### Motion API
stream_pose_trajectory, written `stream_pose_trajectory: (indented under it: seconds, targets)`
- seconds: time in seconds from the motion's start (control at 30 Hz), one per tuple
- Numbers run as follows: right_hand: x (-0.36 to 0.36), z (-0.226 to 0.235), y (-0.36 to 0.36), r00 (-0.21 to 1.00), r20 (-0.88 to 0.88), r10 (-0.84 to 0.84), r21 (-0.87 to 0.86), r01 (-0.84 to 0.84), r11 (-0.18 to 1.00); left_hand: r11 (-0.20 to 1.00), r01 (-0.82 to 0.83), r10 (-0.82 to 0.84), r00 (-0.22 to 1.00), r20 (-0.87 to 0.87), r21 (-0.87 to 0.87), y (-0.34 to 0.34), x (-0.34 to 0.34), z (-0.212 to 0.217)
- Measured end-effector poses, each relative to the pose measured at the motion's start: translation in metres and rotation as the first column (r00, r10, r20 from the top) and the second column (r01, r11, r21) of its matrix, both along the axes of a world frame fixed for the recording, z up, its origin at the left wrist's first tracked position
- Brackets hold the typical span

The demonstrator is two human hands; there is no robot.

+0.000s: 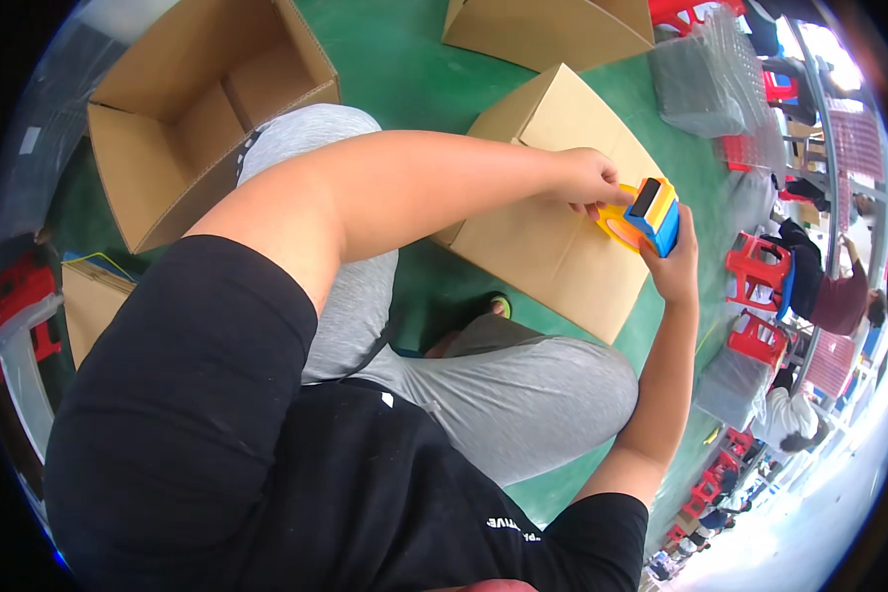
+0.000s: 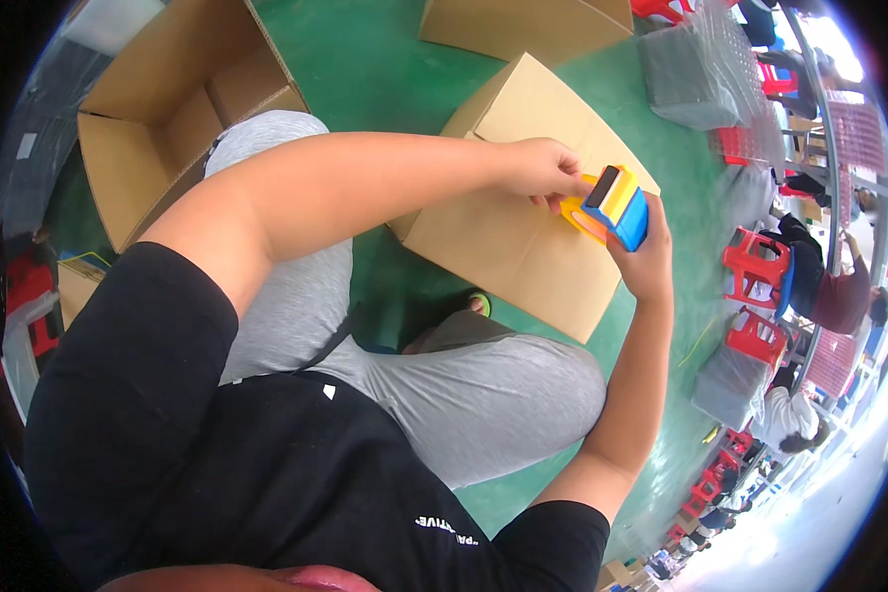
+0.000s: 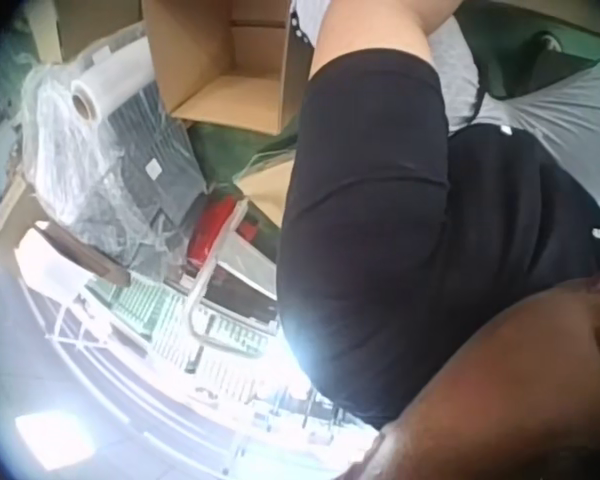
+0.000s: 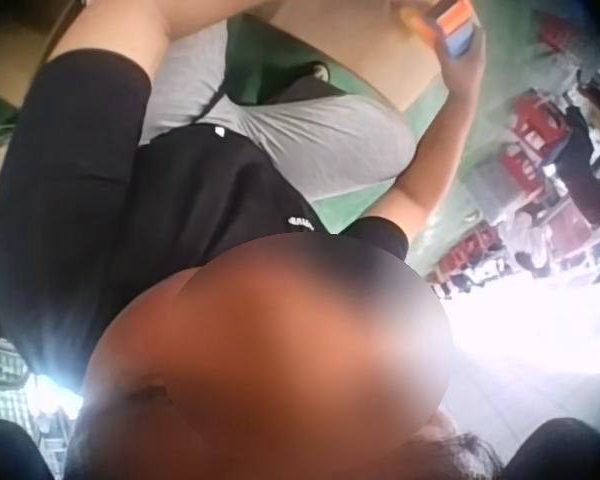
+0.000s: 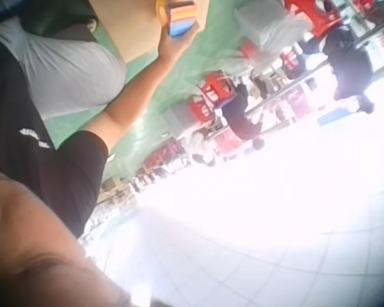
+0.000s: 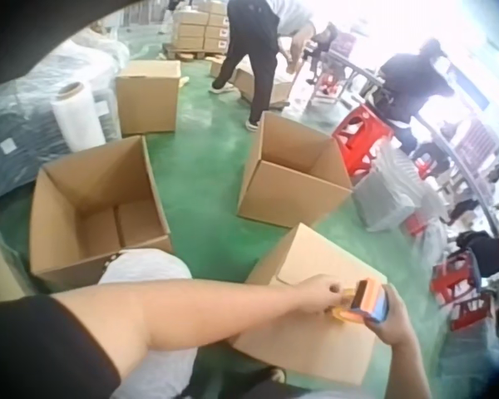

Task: Seal cardboard boxes using a handheld tape dispenser.

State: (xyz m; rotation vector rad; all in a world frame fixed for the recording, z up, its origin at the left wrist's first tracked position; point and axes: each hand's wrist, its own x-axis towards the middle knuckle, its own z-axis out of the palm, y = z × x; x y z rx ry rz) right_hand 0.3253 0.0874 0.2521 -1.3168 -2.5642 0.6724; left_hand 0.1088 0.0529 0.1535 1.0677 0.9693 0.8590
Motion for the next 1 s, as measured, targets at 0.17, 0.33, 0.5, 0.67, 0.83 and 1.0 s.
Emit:
stream_pose_trajectory:
  seconds: [0.17, 0.33, 0.5, 0.67, 0.83, 1.0]
  targets:
    - [0.002, -0.001, 0.009, 1.0, -0.013, 0.021, 0.014, -0.021, 1.0, 0.981, 0.052, -0.002, 0.967, 0.254, -0.189, 0.008, -0.01, -0.002]
    - [0.012, -0.021, 0.008, 0.971, -0.228, 0.068, -0.069, -0.086, 0.994, 0.972, -0.042, 0.06, 0.995, 0.074, -0.231, 0.001, 0.005, 0.0]
    - [-0.005, 0.009, -0.008, 0.987, -0.147, 0.066, -0.008, -0.067, 0.998, 0.976, -0.066, 0.106, 0.977, 0.186, -0.21, 0.001, 0.015, -0.002]
    - [-0.021, 0.01, -0.012, 0.986, -0.132, 0.101, -0.018, -0.104, 0.994, 0.967, -0.119, 0.149, 0.981, 0.121, -0.225, -0.007, -0.005, -0.012]
    - [-0.023, 0.008, -0.019, 0.977, -0.185, 0.106, 0.03, -0.102, 0.994, 0.945, -0.185, 0.21, 0.976, 0.065, -0.269, -0.003, -0.008, -0.015]
    - [-0.034, 0.013, -0.017, 0.972, -0.092, 0.218, 0.113, -0.207, 0.972, 0.952, -0.245, 0.228, 0.968, -0.106, -0.182, 0.004, -0.015, -0.032]
